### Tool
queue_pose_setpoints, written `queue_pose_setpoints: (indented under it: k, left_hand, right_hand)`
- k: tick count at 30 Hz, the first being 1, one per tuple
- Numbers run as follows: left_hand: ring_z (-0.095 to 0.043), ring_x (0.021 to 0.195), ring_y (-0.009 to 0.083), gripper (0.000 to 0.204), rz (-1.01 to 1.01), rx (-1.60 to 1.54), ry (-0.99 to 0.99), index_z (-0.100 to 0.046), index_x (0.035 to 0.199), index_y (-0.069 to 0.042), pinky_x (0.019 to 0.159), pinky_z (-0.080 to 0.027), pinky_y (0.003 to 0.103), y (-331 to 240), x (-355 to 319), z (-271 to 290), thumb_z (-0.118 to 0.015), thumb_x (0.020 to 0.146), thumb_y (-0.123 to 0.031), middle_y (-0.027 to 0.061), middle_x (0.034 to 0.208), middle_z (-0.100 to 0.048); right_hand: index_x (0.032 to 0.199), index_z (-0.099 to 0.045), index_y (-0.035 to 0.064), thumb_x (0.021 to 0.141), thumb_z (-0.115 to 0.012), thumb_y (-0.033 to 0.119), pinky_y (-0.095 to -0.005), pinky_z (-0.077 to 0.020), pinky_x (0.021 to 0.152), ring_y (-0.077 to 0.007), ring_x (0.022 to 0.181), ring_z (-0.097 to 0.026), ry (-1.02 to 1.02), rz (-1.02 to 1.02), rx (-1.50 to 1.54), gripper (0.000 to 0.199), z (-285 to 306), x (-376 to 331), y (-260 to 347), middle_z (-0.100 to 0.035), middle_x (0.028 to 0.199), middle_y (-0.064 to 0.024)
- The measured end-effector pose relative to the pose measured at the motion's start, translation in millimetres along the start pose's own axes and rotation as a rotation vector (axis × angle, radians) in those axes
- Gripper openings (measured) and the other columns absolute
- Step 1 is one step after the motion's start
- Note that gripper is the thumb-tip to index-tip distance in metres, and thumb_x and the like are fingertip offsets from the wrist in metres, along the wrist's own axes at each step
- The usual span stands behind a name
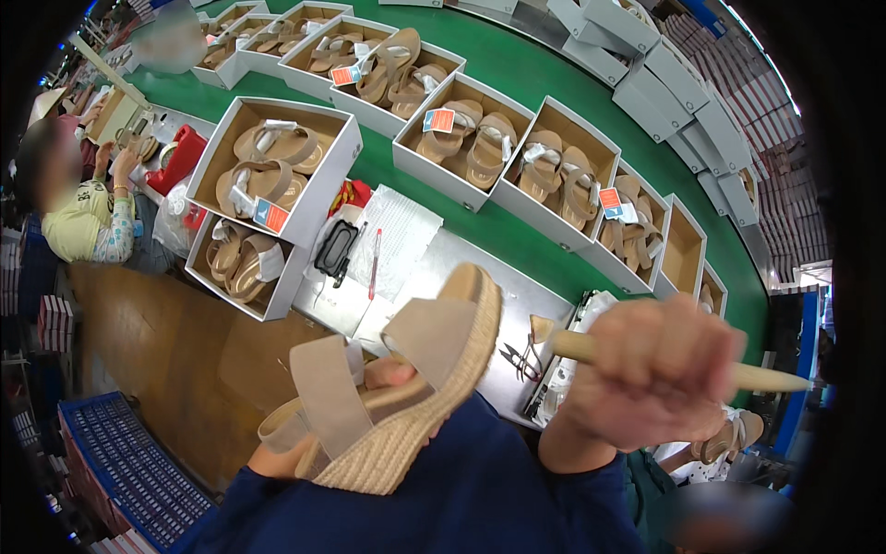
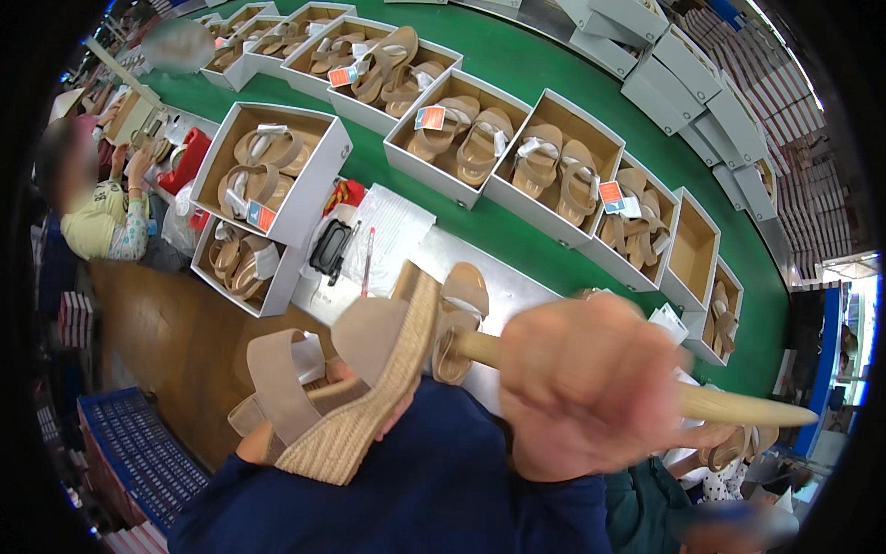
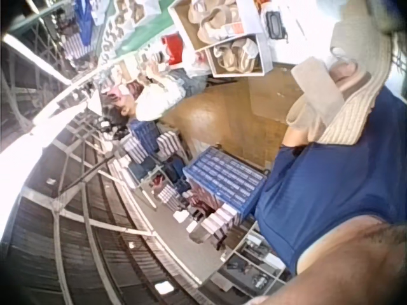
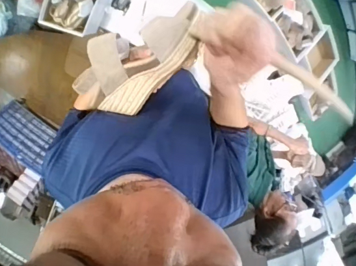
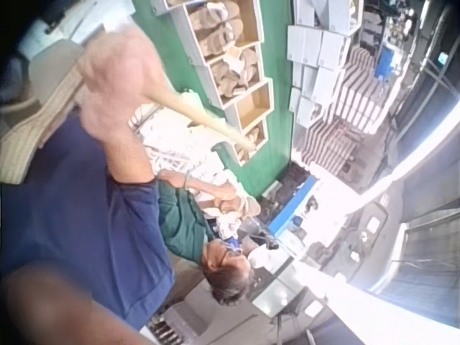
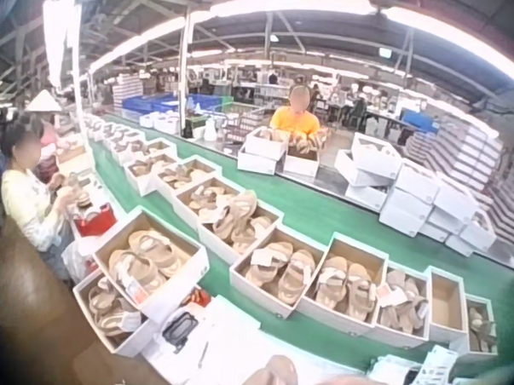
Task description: The person repeatedly picks up pairs of beige wedge sandals from open boxes on a green table, turns them over to view the soles and uppers, and places them back into the boxes. The person handles multiple pairs in sequence without using any tools.
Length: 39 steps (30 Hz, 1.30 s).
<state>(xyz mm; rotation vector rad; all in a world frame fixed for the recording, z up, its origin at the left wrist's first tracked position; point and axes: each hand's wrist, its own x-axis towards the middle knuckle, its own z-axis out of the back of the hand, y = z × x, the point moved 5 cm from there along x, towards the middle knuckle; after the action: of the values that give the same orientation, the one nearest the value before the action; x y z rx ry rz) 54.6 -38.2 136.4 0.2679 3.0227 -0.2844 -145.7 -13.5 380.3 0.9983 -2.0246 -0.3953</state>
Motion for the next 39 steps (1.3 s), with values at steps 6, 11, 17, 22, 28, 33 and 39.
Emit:
queue_pose_setpoints:
  k: [6, 11, 17, 22, 28, 33, 39]
  left_hand:
    - [-0.066, 0.082, 0.0344, 0.077, 0.045, 0.051, -0.084, -0.044, 0.123, 0.007, 0.063, -0.060, 0.044, -16.7, 0.8, -6.8, -0.072, 0.080, -0.050, 0.0232, 0.096, -0.056]
    - [-0.067, 0.081, 0.0317, 0.074, 0.069, -0.016, -0.202, -0.047, 0.123, 0.006, 0.064, -0.060, 0.041, -5.9, -2.4, -14.9, -0.073, 0.079, -0.048, 0.0230, 0.096, -0.060]
    - [-0.066, 0.081, 0.0322, 0.073, 0.003, 0.022, -0.095, -0.043, 0.126, 0.001, 0.065, -0.060, 0.041, -9.5, -4.4, -11.1, -0.073, 0.080, -0.047, 0.0220, 0.095, -0.059]
    - [-0.064, 0.086, 0.0338, 0.076, -0.036, -0.035, -0.084, -0.029, 0.136, -0.008, 0.069, -0.059, 0.043, -6.8, -6.8, -14.6, -0.071, 0.083, -0.042, 0.0229, 0.101, -0.055]
    - [-0.061, 0.091, 0.0358, 0.085, -0.267, -0.234, 0.265, -0.013, 0.148, -0.019, 0.074, -0.058, 0.045, -31.2, 5.4, -8.0, -0.069, 0.087, -0.037, 0.0240, 0.108, -0.051]
    - [-0.059, 0.094, 0.0371, 0.091, -0.263, -0.323, 0.413, -0.004, 0.154, -0.026, 0.078, -0.057, 0.047, -47.5, 15.1, -7.0, -0.067, 0.090, -0.033, 0.0238, 0.112, -0.048]
    - [-0.058, 0.093, 0.0375, 0.087, -0.193, -0.350, 0.415, -0.007, 0.155, -0.028, 0.078, -0.056, 0.048, -47.8, 10.6, 4.3, -0.065, 0.091, -0.032, 0.0233, 0.110, -0.047]
  right_hand:
    - [0.065, -0.039, 0.0154, 0.087, -0.062, 0.044, -0.0225, -0.0259, 0.041, -0.0076, 0.047, -0.030, -0.266, -0.031, -0.145, 0.043, 14.5, -20.4, -49.7, -0.033, 0.061, 0.0029]
    - [0.064, -0.033, 0.0120, 0.101, -0.041, 0.026, -0.0249, -0.0262, 0.041, -0.0086, 0.044, -0.029, -0.250, -0.167, -0.220, 0.040, 19.7, -12.5, -65.1, -0.033, 0.058, 0.0008]
    - [0.067, -0.037, 0.0118, 0.101, -0.042, 0.032, -0.0237, -0.0268, 0.041, -0.0086, 0.045, -0.030, -0.161, -0.021, -0.387, 0.041, 1.0, -9.8, -39.2, -0.034, 0.057, 0.0014]
    - [0.065, -0.031, 0.0113, 0.103, -0.039, 0.032, -0.0247, -0.0245, 0.041, -0.0096, 0.045, -0.026, -0.329, -0.151, -0.395, 0.043, 21.0, -35.3, -62.8, -0.031, 0.056, -0.0012]
    - [0.075, -0.044, 0.0088, 0.101, -0.048, 0.036, -0.0242, -0.0339, 0.045, -0.0082, 0.049, -0.042, -0.798, -0.453, -0.894, 0.038, 146.2, -66.8, -72.6, -0.043, 0.061, -0.0014]
    - [0.111, -0.057, 0.0017, 0.094, -0.054, 0.035, -0.0549, -0.0469, 0.079, -0.0479, 0.086, -0.061, -0.473, -1.174, -1.965, 0.038, 272.9, -266.9, -111.2, -0.065, 0.091, -0.0270]
    - [0.125, -0.056, 0.0054, 0.088, -0.065, 0.027, -0.0472, -0.0499, 0.078, -0.0408, 0.094, -0.063, -0.202, -0.922, -2.216, 0.044, 226.4, -279.8, -89.1, -0.062, 0.112, -0.0238]
